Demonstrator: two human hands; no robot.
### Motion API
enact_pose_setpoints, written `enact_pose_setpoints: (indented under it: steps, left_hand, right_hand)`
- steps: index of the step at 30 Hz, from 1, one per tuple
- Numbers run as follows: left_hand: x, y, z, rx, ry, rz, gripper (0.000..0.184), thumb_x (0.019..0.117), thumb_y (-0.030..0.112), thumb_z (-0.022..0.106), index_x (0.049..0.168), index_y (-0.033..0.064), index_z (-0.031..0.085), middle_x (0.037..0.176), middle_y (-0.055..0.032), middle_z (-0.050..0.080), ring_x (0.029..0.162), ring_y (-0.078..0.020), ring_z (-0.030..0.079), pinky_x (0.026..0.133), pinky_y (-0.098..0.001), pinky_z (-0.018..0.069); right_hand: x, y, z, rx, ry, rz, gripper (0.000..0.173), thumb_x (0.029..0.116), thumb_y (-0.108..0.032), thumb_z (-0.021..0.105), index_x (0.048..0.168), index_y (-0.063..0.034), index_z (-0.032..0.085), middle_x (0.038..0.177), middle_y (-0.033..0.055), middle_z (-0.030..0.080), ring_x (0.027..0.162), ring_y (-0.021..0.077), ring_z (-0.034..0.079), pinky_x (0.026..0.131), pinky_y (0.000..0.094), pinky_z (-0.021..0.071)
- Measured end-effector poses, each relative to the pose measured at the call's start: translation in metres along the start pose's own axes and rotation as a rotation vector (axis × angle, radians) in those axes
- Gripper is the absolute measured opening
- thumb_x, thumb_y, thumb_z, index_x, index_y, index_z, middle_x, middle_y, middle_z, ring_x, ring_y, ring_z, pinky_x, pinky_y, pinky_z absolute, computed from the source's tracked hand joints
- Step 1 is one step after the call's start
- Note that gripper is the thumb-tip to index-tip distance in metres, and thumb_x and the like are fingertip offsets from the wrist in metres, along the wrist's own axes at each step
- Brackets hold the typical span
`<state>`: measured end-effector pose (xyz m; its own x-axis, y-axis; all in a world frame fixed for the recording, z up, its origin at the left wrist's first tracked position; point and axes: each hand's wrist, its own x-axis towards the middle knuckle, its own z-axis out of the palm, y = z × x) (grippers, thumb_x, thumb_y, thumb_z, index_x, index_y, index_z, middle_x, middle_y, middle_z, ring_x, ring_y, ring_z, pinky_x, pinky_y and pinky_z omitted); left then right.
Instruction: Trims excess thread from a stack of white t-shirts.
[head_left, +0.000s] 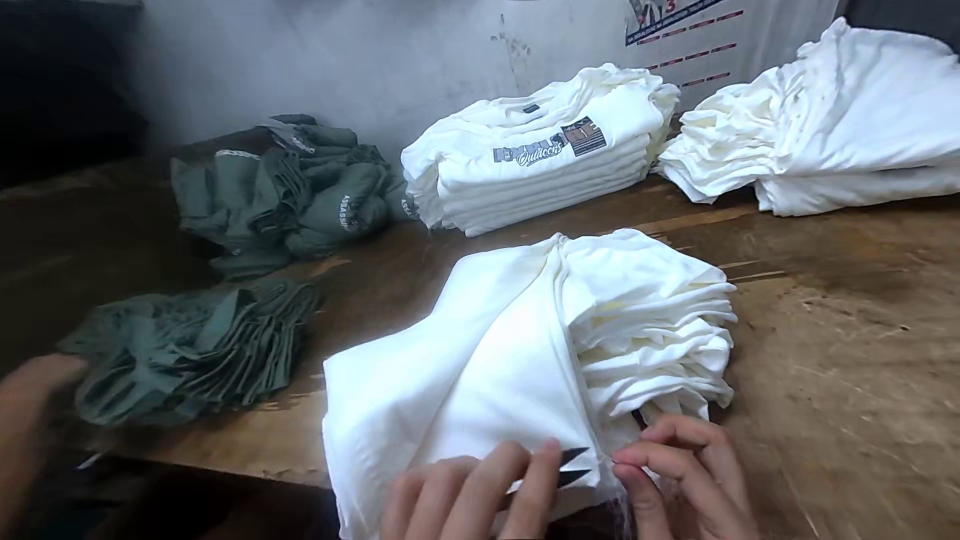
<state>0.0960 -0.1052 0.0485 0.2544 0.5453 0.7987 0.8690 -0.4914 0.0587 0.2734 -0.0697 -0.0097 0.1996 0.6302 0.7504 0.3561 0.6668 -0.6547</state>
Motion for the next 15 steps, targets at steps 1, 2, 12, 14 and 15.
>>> enact_pose_setpoints:
  steps: [1,2,12,14,15]
  left_hand:
    - [0.003,0.004,0.002,0.017,-0.004,0.024,0.017,0.0982,0.023,0.069,0.113,0.0157,0.074,0.097,-0.0048,0.068,0.085,-0.0203,0.055,0.081,-0.0368,0.0367]
    - [0.005,0.007,0.003,0.033,-0.015,0.049,0.017,0.0985,0.022,0.068,0.113,0.0156,0.074,0.097,-0.0046,0.069,0.085,-0.0206,0.055,0.081,-0.0368,0.0374]
    - [0.003,-0.014,0.004,-0.328,-0.226,-0.137,0.012,0.0894,0.013,0.071,0.101,0.0109,0.075,0.086,-0.0109,0.065,0.081,-0.0214,0.061,0.074,-0.0375,0.0460]
    - [0.003,-0.019,0.004,-0.488,-0.237,-0.170,0.012,0.0873,0.005,0.069,0.095,0.0091,0.077,0.090,-0.0096,0.067,0.085,-0.0150,0.063,0.075,-0.0280,0.0503]
    - [0.004,-0.022,0.003,-0.546,-0.248,-0.169,0.013,0.0888,0.003,0.067,0.096,0.0078,0.075,0.095,-0.0091,0.069,0.090,-0.0131,0.065,0.079,-0.0260,0.0529]
  right_hand:
    - [-0.001,-0.001,0.001,-0.016,0.013,-0.021,0.011,0.0987,-0.035,0.068,0.095,-0.0242,0.072,0.105,-0.0083,0.058,0.107,-0.0018,0.054,0.097,0.0152,0.0426]
    - [-0.002,-0.002,0.002,-0.035,0.022,-0.051,0.011,0.0990,-0.035,0.068,0.095,-0.0251,0.071,0.105,-0.0093,0.058,0.109,-0.0022,0.053,0.098,0.0153,0.0416]
    - [-0.009,0.011,-0.008,-0.080,-0.070,-0.244,0.020,0.0947,-0.031,0.061,0.113,-0.0223,0.059,0.116,-0.0045,0.061,0.116,0.0074,0.057,0.105,0.0302,0.0415]
    - [-0.007,-0.002,-0.001,-0.116,-0.114,-0.308,0.029,0.0931,-0.038,0.069,0.115,-0.0225,0.059,0.114,-0.0013,0.058,0.113,0.0105,0.056,0.103,0.0302,0.0414]
    - [-0.005,-0.008,0.005,-0.127,-0.115,-0.313,0.032,0.0924,-0.040,0.072,0.115,-0.0214,0.060,0.112,0.0009,0.058,0.110,0.0123,0.056,0.101,0.0303,0.0416]
